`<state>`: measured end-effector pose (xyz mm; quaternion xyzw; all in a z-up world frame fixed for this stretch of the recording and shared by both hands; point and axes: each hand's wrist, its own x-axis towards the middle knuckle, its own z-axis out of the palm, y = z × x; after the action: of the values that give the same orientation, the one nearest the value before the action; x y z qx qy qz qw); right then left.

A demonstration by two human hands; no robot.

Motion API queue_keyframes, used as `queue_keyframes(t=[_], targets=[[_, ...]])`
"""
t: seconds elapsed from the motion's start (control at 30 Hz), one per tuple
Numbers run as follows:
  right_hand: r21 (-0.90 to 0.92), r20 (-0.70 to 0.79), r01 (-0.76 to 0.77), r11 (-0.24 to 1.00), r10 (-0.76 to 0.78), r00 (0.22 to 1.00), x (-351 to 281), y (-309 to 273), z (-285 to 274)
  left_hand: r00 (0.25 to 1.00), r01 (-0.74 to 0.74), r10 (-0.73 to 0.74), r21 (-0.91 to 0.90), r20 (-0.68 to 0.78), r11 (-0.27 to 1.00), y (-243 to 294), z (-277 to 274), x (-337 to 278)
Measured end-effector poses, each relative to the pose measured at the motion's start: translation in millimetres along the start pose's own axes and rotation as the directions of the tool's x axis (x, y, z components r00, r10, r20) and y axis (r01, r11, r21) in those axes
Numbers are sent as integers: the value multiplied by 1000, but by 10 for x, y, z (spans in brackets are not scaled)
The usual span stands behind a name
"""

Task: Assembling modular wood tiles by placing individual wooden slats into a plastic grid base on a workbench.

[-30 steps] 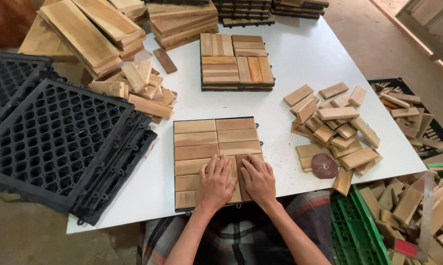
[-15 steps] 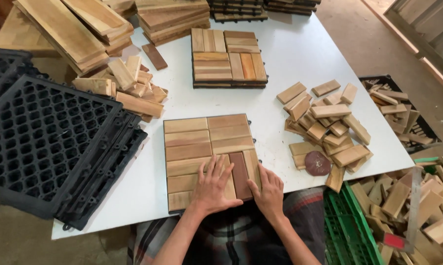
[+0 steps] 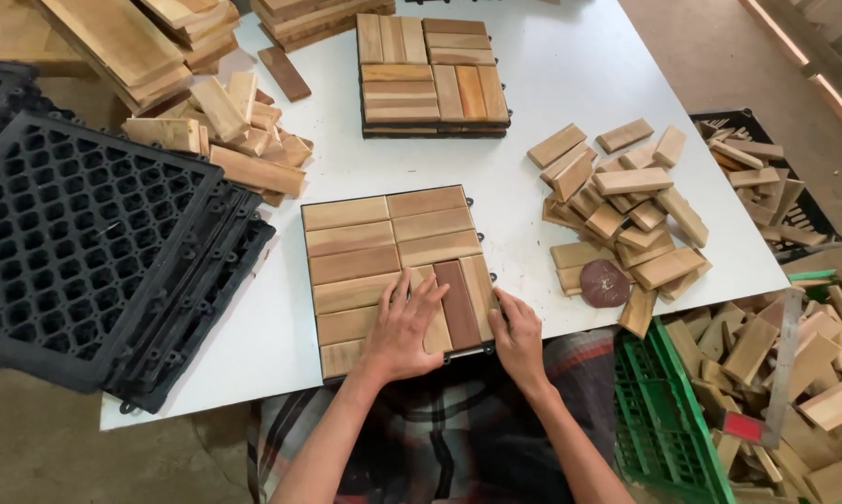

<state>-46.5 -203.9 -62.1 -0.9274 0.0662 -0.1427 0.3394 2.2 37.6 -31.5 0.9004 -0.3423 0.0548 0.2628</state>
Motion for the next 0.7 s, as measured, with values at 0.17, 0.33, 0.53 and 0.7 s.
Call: queue_keyframes(t=[0.17,0.33,0.53,0.7], targets=[[-217,116,-44,975,71,991,-34,-533,70,1000,-8,7,-40,-11,999,13,-31,-7],[-357,146,-53,933,112,983,-23,-737,68,991,53,-80,-243,-103,969,-31,-14,28],[-343,121,-79,936,127,985,-1,-689,200,884,234,-336,-313,-326,920,-165,186,-5],[-414,91,193,890,-170,981,290,-757,490,819,417,-455,-183,-350,890,-49,79,-31]])
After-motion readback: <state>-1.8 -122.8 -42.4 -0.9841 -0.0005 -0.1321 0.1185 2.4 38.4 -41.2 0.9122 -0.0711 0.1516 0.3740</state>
